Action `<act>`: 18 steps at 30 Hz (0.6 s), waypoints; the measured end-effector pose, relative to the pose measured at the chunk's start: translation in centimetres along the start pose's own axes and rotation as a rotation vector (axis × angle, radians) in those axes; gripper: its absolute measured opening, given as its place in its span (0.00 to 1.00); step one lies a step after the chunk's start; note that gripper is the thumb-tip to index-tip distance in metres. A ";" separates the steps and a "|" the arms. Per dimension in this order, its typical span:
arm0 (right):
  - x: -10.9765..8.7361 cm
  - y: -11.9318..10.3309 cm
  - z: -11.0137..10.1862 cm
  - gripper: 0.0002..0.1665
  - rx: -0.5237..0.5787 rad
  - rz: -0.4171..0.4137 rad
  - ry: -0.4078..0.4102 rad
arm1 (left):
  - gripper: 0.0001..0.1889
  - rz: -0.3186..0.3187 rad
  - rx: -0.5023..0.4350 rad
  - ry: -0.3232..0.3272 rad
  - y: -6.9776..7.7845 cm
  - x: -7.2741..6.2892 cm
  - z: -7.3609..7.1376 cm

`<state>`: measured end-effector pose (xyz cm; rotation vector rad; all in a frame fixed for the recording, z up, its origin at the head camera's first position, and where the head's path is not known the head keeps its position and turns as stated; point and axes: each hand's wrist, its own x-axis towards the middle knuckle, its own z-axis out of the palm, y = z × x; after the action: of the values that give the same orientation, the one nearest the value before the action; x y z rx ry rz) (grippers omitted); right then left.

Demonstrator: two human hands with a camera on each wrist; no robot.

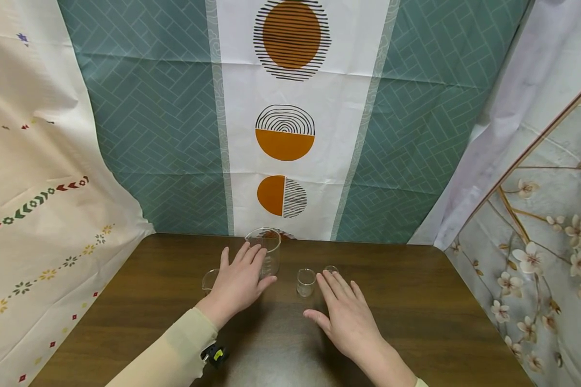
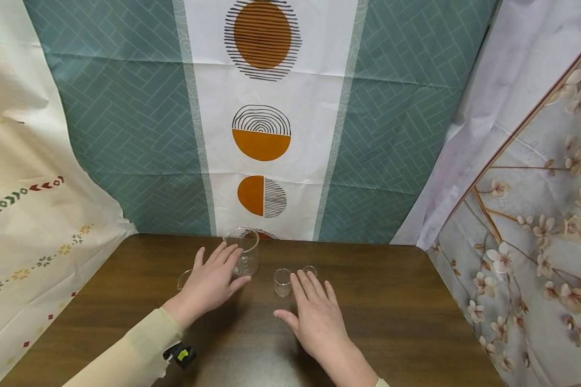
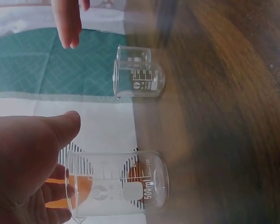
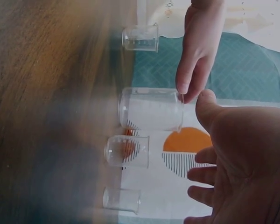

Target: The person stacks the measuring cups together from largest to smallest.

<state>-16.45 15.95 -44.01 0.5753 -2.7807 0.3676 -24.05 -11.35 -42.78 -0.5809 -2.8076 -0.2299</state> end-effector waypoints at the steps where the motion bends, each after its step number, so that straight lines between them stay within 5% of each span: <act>1: 0.0 0.0 0.0 0.50 -0.001 0.000 0.000 | 0.39 0.002 0.001 0.004 0.0 -0.1 0.0; 18: -0.7 -0.6 -0.3 0.50 0.075 0.003 0.005 | 0.39 0.042 0.004 0.034 1.0 -2.6 -0.7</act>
<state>-15.51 15.72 -43.82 0.5866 -2.7734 0.4743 -21.16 -11.50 -42.77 -0.6282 -2.7594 -0.2242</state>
